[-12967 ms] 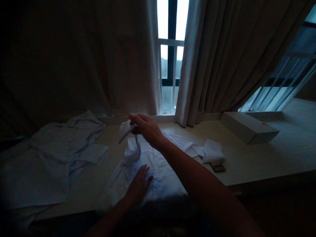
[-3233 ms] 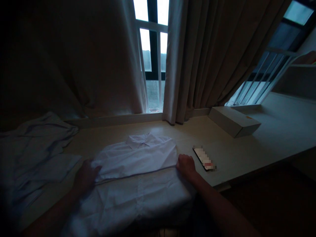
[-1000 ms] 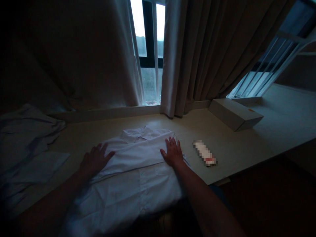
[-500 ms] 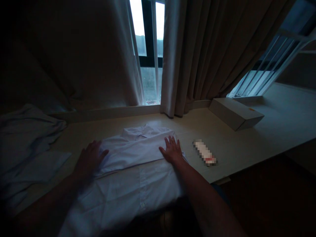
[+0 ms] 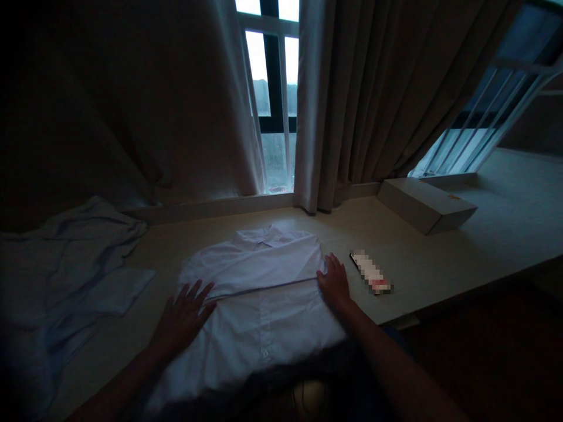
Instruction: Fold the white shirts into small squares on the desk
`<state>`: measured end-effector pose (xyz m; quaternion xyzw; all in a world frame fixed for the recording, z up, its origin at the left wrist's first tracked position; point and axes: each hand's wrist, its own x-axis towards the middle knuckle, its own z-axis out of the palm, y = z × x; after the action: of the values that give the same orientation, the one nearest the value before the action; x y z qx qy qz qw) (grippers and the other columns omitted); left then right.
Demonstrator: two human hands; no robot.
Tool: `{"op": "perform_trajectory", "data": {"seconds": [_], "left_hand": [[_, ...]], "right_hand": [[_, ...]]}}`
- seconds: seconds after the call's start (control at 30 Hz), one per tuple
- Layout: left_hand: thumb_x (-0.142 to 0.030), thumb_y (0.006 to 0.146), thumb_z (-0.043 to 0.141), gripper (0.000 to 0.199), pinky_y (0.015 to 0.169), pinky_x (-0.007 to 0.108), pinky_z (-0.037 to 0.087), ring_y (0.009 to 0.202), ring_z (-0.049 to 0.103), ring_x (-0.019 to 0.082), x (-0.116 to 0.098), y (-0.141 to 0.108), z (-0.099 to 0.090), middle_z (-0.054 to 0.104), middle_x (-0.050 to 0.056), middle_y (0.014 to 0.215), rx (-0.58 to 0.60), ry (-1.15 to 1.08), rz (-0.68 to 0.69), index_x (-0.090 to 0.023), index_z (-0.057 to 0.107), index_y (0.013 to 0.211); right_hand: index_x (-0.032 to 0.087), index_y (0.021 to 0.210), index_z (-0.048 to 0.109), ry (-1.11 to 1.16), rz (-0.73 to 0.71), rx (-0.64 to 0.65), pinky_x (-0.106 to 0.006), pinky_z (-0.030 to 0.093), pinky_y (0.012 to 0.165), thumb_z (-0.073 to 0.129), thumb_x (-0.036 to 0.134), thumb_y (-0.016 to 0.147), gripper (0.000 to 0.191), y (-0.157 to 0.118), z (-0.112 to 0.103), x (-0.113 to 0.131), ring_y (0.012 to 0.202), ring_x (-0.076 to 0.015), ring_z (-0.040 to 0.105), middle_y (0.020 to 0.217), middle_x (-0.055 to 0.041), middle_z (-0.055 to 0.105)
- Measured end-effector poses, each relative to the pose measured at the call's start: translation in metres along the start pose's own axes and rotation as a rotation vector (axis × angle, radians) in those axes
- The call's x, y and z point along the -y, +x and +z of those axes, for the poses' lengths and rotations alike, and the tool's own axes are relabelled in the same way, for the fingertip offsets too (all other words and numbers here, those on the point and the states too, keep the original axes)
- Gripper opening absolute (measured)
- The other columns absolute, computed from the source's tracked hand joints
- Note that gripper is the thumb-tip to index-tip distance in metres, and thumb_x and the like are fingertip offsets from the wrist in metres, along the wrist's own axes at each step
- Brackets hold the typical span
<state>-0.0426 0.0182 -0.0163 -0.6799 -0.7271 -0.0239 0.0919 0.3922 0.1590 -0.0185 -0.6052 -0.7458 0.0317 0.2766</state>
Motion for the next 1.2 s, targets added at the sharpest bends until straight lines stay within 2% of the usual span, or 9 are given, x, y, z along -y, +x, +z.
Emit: {"op": "perform_trajectory", "data": {"seconds": [0.1,0.23,0.33,0.53,0.7,0.83,0.93,1.07,1.2], "left_hand": [[-0.057,0.092,0.028,0.063,0.113,0.055,0.014,0.148,0.008,0.031,0.002,0.004,0.003,0.020,0.005,0.160,-0.004,-0.001,0.012,-0.032,0.024,0.150],[-0.057,0.092,0.026,0.064,0.113,0.055,0.013,0.148,0.007,0.029,0.005,0.005,0.007,0.020,0.004,0.160,0.009,0.001,0.018,-0.031,0.022,0.151],[-0.058,0.092,0.026,0.065,0.113,0.057,0.013,0.148,0.006,0.030,0.005,0.006,0.007,0.021,0.005,0.160,0.018,0.010,0.021,-0.030,0.023,0.151],[-0.058,0.092,0.028,0.064,0.113,0.057,0.015,0.147,0.009,0.031,0.003,0.007,0.001,0.022,0.006,0.160,0.016,-0.017,-0.004,-0.031,0.026,0.150],[-0.055,0.092,0.031,0.062,0.113,0.056,0.016,0.147,0.012,0.031,-0.001,0.007,-0.003,0.025,0.006,0.158,0.007,-0.030,-0.022,-0.031,0.030,0.149],[-0.056,0.092,0.031,0.062,0.113,0.056,0.016,0.147,0.011,0.031,-0.003,0.006,-0.006,0.026,0.007,0.158,-0.011,-0.028,-0.026,-0.031,0.030,0.149],[-0.058,0.092,0.031,0.064,0.113,0.056,0.017,0.147,0.011,0.031,-0.004,0.005,-0.008,0.025,0.008,0.158,-0.021,-0.040,-0.033,-0.030,0.029,0.149],[-0.059,0.091,0.033,0.066,0.113,0.056,0.016,0.147,0.010,0.031,-0.002,0.005,-0.010,0.024,0.007,0.159,-0.018,-0.063,-0.041,-0.030,0.029,0.149],[-0.059,0.090,0.034,0.066,0.114,0.056,0.014,0.148,0.008,0.031,0.000,0.008,-0.010,0.021,0.006,0.160,-0.016,-0.065,-0.038,-0.030,0.029,0.149]], "right_hand": [[0.008,0.138,0.043,0.005,-0.041,-0.085,-0.043,0.030,0.113,0.039,0.031,0.094,0.050,-0.031,-0.012,-0.024,0.138,-0.0242,0.033,0.146,-0.0176,0.041],[0.009,0.136,0.047,-0.034,-0.160,-0.029,-0.043,0.030,0.113,0.038,0.026,0.094,0.046,-0.047,-0.017,-0.020,0.137,-0.0239,0.035,0.143,-0.0161,0.046],[0.015,0.131,0.053,-0.098,-0.152,0.062,-0.044,0.028,0.112,0.038,0.024,0.095,0.040,-0.044,-0.016,-0.005,0.133,-0.0239,0.041,0.138,-0.0133,0.052],[0.016,0.119,0.059,-0.172,-0.104,0.076,-0.041,0.027,0.110,0.042,0.023,0.093,0.032,-0.031,-0.021,0.006,0.125,-0.0246,0.045,0.131,-0.0128,0.057],[0.016,0.100,0.064,-0.171,-0.052,0.149,-0.036,0.034,0.100,0.043,0.023,0.090,0.024,0.000,-0.030,0.015,0.106,-0.0246,0.054,0.106,-0.0124,0.065],[0.009,0.128,0.052,-0.121,-0.076,0.133,-0.034,0.027,0.108,0.039,0.025,0.092,0.042,0.037,-0.014,0.028,0.127,-0.0241,0.042,0.136,-0.0159,0.052],[0.006,0.145,0.034,-0.119,-0.080,0.258,-0.038,0.018,0.114,0.038,0.042,0.095,0.062,0.048,0.010,0.034,0.141,-0.0258,0.025,0.153,-0.0161,0.030],[0.011,0.151,0.024,-0.135,-0.070,0.334,-0.044,0.007,0.117,0.027,0.058,0.096,0.072,0.042,0.032,0.030,0.146,-0.0259,0.011,0.158,-0.0125,0.021],[0.012,0.152,0.022,-0.146,-0.080,0.340,-0.045,0.004,0.117,0.025,0.061,0.096,0.074,0.046,0.034,0.027,0.146,-0.0250,0.009,0.158,-0.0116,0.019]]}}
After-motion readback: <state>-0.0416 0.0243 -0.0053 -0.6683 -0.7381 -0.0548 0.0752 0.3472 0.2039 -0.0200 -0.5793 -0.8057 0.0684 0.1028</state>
